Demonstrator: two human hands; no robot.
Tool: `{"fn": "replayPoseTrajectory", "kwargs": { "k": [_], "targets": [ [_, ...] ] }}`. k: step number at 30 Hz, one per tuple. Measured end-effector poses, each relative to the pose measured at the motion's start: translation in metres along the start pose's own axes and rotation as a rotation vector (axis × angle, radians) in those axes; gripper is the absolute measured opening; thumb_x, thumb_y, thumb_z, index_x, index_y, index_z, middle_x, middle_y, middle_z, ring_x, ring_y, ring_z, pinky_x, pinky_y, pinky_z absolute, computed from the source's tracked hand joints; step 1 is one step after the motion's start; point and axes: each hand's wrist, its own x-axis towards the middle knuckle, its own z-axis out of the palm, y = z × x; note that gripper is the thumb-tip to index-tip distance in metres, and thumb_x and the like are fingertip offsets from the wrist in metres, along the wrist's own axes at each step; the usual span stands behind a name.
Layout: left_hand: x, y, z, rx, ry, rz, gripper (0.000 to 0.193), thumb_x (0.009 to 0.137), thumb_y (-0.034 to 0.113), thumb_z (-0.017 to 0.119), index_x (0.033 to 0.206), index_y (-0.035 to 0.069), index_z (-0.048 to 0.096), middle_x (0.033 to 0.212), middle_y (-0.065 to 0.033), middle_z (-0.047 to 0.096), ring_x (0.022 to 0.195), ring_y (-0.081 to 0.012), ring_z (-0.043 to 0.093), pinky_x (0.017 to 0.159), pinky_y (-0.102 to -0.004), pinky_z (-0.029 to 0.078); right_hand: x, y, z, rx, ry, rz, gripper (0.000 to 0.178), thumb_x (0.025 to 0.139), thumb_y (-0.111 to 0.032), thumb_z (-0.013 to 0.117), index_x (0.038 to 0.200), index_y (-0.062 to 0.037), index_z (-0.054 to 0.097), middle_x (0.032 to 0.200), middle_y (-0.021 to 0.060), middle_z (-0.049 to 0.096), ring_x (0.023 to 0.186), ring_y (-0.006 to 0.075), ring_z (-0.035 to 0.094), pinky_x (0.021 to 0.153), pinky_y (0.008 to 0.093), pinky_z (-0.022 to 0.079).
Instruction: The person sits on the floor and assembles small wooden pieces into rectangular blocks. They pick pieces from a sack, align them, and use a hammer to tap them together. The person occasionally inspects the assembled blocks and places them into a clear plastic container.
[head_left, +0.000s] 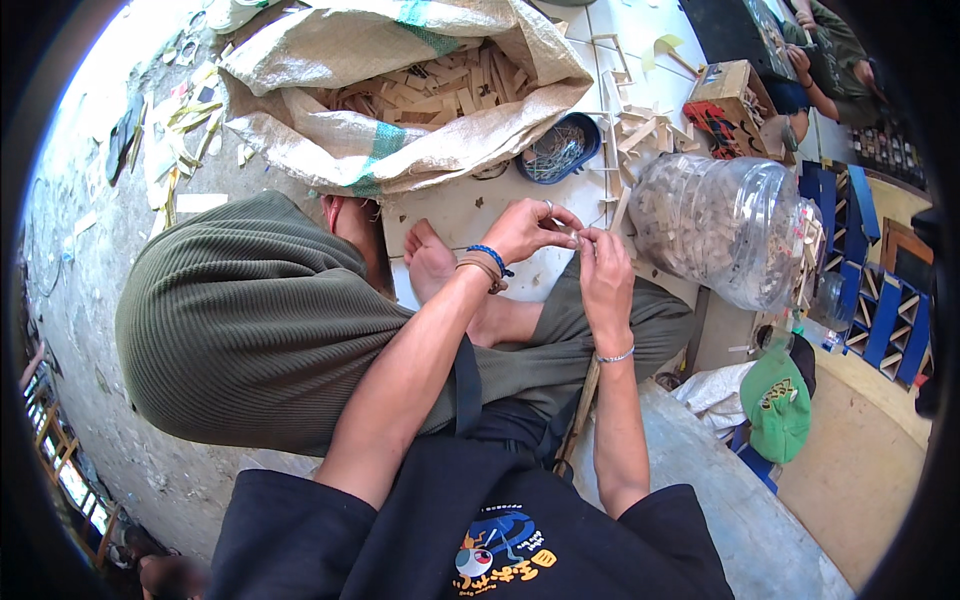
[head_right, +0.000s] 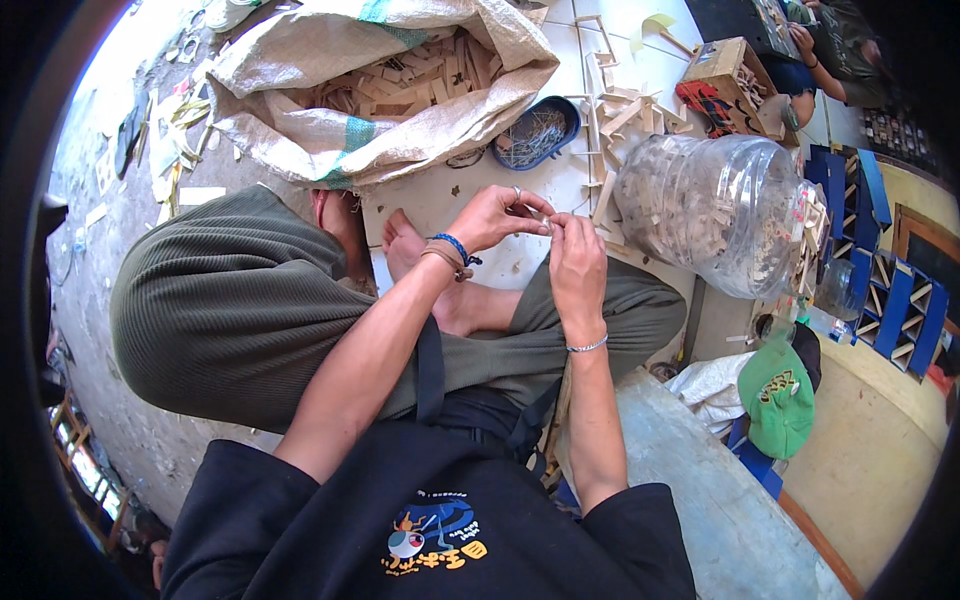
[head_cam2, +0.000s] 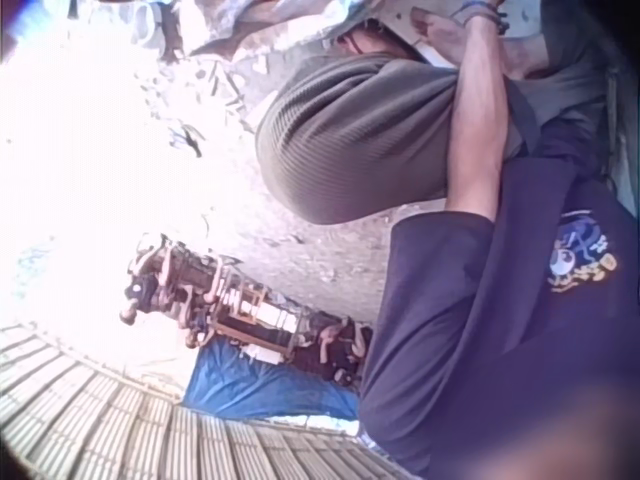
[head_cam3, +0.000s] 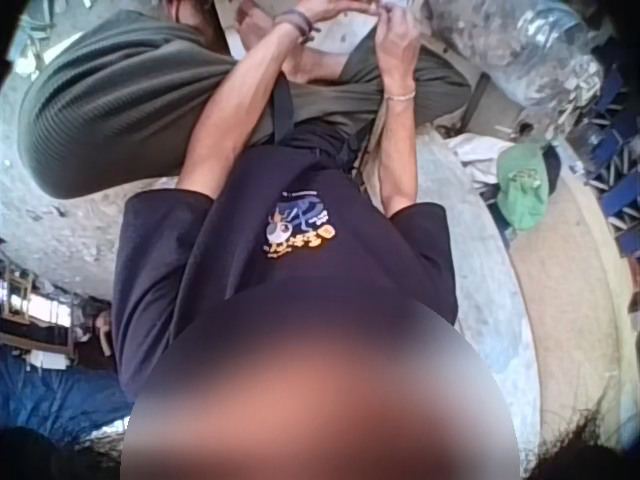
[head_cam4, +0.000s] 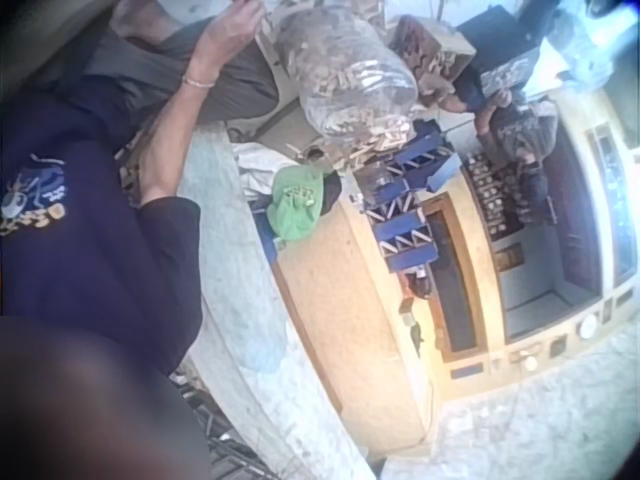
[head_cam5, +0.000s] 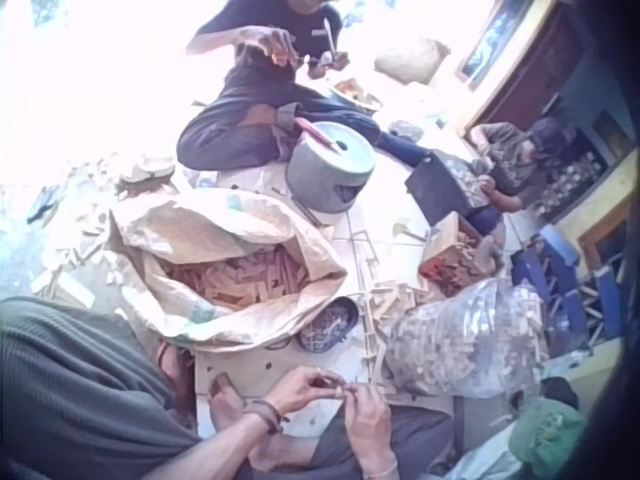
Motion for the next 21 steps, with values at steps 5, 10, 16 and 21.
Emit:
{"fn": "replayPoseTrajectory", "kwargs": {
  "k": [5, 10, 16, 21],
  "targets": [
    [0.002, -0.003, 0.001, 0.057, 0.012, -0.014, 0.029, 0.089, 0.010, 0.083, 0.115, 0.002, 0.077, 0.098, -0.0089, 0.081, 0.093, -0.0132, 0.076, 0.084, -0.0277, 0.059, 0.000, -0.003, 0.002, -0.101, -0.011, -0.057, 0.011, 0.103, -0.008, 0.059, 0.109, -0.0006, 0.064, 0.104, 0.0181, 0.065, 0.095, 0.0392, 0.065, 0.083, 0.0475, 0.052],
    [0.002, -0.005, 0.002, 0.083, 0.030, -0.011, 0.027, 0.088, 0.010, 0.083, 0.114, 0.001, 0.078, 0.097, -0.0093, 0.081, 0.092, -0.0136, 0.077, 0.083, -0.0278, 0.060, 0.001, 0.000, 0.004, -0.209, -0.066, -0.132, 0.010, 0.098, -0.003, 0.058, 0.108, -0.0020, 0.059, 0.099, 0.0167, 0.061, 0.091, 0.0363, 0.063, 0.082, 0.0446, 0.052],
    [0.004, -0.002, 0.003, 0.147, 0.044, 0.022, 0.027, 0.089, 0.011, 0.083, 0.113, 0.000, 0.078, 0.096, -0.0089, 0.081, 0.090, -0.0136, 0.077, 0.081, -0.0277, 0.060, 0.002, 0.008, 0.006, -0.180, -0.098, -0.195, 0.014, 0.094, 0.000, 0.057, 0.108, -0.0009, 0.057, 0.100, 0.0185, 0.059, 0.091, 0.0372, 0.063, 0.081, 0.0460, 0.053],
    [0.002, -0.002, 0.003, 0.155, 0.040, 0.040, 0.028, 0.089, 0.013, 0.083, 0.114, 0.000, 0.078, 0.096, -0.0094, 0.081, 0.091, -0.0139, 0.077, 0.081, -0.0286, 0.060, 0.002, 0.008, 0.007, -0.148, -0.083, -0.173, 0.011, 0.097, -0.001, 0.057, 0.108, -0.0006, 0.058, 0.100, 0.0181, 0.060, 0.091, 0.0373, 0.063, 0.082, 0.0464, 0.053]
  ]
}}
